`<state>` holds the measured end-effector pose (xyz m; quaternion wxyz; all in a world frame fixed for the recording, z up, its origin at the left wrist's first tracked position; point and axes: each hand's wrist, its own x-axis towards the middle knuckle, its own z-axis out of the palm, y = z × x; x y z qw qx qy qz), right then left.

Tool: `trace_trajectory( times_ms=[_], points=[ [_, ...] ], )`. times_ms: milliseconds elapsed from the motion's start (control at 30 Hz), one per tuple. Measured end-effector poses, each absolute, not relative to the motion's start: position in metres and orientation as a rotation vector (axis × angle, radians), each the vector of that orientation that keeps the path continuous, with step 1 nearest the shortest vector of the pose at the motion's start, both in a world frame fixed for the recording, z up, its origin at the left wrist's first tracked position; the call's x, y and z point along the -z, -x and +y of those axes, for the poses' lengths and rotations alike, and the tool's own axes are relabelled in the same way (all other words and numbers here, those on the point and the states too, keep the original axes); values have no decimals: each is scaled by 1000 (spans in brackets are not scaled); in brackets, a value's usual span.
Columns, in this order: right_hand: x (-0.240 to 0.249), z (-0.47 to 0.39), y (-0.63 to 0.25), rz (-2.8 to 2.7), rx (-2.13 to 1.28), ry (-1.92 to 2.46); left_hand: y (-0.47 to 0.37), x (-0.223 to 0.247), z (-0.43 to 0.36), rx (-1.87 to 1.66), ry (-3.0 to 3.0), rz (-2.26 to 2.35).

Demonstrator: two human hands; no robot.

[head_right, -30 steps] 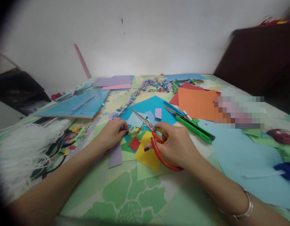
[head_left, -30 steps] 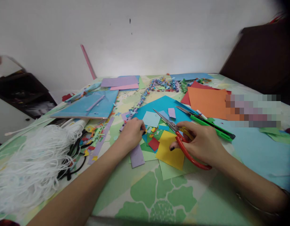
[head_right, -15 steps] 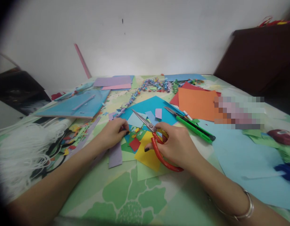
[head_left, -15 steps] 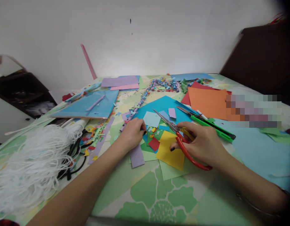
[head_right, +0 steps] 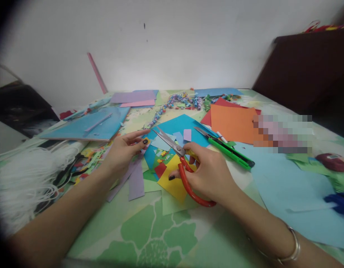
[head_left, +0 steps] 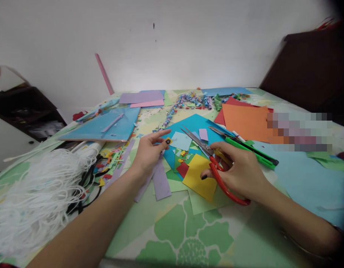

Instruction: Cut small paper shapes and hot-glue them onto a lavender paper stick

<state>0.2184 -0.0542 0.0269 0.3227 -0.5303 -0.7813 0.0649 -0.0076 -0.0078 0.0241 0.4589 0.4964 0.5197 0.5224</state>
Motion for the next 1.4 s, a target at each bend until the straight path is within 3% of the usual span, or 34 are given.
trace_trajectory(
  times_ms=[200,800,1400],
  points=[
    [-29,-54,-218,-2059,-201,1412,3,-26,-10,-1318,-862,1085],
    [-25,-58,-211,-2089,-376,1340,-20,-27,-31,-1322,-717,725],
    [-21,-58,-213,-2104,-257,1293,-23,-24,-38,-1222,-777,693]
  ],
)
